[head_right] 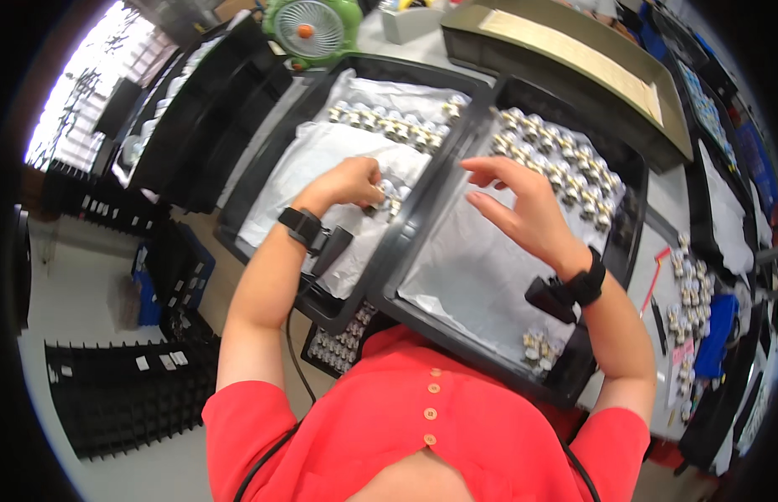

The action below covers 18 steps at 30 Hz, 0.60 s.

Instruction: The person assembles small, white, bell-shaped figurines by hand, picking them from a tray and placing them into a second tray. They use a small tool to adjust a component on one of the figurines before placing it in the tray.

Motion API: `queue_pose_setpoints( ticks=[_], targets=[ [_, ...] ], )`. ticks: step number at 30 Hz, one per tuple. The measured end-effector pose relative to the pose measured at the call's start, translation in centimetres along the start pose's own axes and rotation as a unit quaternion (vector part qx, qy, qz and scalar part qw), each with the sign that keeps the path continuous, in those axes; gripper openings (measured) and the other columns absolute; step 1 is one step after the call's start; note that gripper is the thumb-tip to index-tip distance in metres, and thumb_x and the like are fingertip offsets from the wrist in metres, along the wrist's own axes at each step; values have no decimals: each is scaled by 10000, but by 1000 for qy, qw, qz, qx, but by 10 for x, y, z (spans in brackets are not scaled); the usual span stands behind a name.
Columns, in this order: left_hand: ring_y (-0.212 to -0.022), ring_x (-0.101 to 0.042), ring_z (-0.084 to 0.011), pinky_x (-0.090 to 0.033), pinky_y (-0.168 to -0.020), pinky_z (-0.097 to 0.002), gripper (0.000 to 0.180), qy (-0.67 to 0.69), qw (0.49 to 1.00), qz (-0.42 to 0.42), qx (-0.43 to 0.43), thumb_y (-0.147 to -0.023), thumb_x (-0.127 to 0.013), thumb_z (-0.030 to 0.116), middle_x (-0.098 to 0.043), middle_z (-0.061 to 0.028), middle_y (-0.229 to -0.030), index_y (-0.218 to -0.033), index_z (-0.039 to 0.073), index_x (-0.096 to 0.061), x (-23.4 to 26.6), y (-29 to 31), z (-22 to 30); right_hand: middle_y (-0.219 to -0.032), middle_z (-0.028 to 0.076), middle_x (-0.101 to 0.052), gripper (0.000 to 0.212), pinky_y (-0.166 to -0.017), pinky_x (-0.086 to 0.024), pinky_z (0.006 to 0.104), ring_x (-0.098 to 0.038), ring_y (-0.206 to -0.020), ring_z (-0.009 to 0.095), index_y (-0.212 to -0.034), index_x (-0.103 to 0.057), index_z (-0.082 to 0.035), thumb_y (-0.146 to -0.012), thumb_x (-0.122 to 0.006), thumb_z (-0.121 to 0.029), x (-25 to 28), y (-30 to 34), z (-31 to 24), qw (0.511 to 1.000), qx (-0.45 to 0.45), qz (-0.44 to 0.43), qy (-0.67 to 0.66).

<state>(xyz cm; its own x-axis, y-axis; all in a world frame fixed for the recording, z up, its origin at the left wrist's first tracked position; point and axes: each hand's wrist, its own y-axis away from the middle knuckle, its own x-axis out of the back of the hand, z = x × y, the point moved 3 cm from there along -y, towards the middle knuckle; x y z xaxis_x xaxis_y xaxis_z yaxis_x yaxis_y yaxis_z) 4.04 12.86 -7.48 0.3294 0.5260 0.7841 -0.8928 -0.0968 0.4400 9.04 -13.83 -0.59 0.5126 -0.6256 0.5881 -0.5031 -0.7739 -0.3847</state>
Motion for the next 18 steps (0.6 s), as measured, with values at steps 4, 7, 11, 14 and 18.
queue_pose_setpoints(
  ticks=[4,7,11,14,18],
  targets=[
    [-581,-619,-142,-484,-506,-270,272,51,999,-4,3,-698,-735,129,-610,-75,-688,-836,-17,-551,-2,7,-8,-971,135,-643,302,-754,-491,343,-619,-860,257,-1059,-594,-4,-790,-672,-117,1,9,-13,962,-33,-267,52],
    [-604,-606,-132,-489,-526,-269,260,111,994,-6,-18,-754,-742,151,-613,-84,-730,-832,-16,-558,1,15,-8,-932,190,-644,382,-760,-494,391,-622,-876,329,-1054,-582,10,-752,-709,-187,2,38,-14,873,-123,-447,153],
    [-665,-629,-191,-504,-612,-320,363,64,997,38,-23,-732,-753,237,-653,-137,-776,-918,-45,-620,5,9,-8,-872,216,-647,494,-741,-492,435,-621,-858,379,-1023,-586,17,-680,-755,-296,-13,85,0,718,-179,-632,230],
    [-777,-641,-214,-505,-694,-331,420,33,984,168,-50,-739,-747,270,-661,-154,-874,-1010,-27,-626,24,19,1,-843,213,-647,468,-728,-492,441,-622,-839,382,-979,-584,20,-679,-739,-304,-26,109,13,700,-177,-651,232],
    [-822,-621,-151,-482,-716,-275,356,132,962,181,-154,-826,-678,233,-643,-85,-920,-1089,4,-604,42,49,43,-822,216,-641,407,-699,-489,436,-618,-816,384,-970,-574,15,-702,-691,-267,-16,96,-3,731,-182,-622,213]
  ],
)
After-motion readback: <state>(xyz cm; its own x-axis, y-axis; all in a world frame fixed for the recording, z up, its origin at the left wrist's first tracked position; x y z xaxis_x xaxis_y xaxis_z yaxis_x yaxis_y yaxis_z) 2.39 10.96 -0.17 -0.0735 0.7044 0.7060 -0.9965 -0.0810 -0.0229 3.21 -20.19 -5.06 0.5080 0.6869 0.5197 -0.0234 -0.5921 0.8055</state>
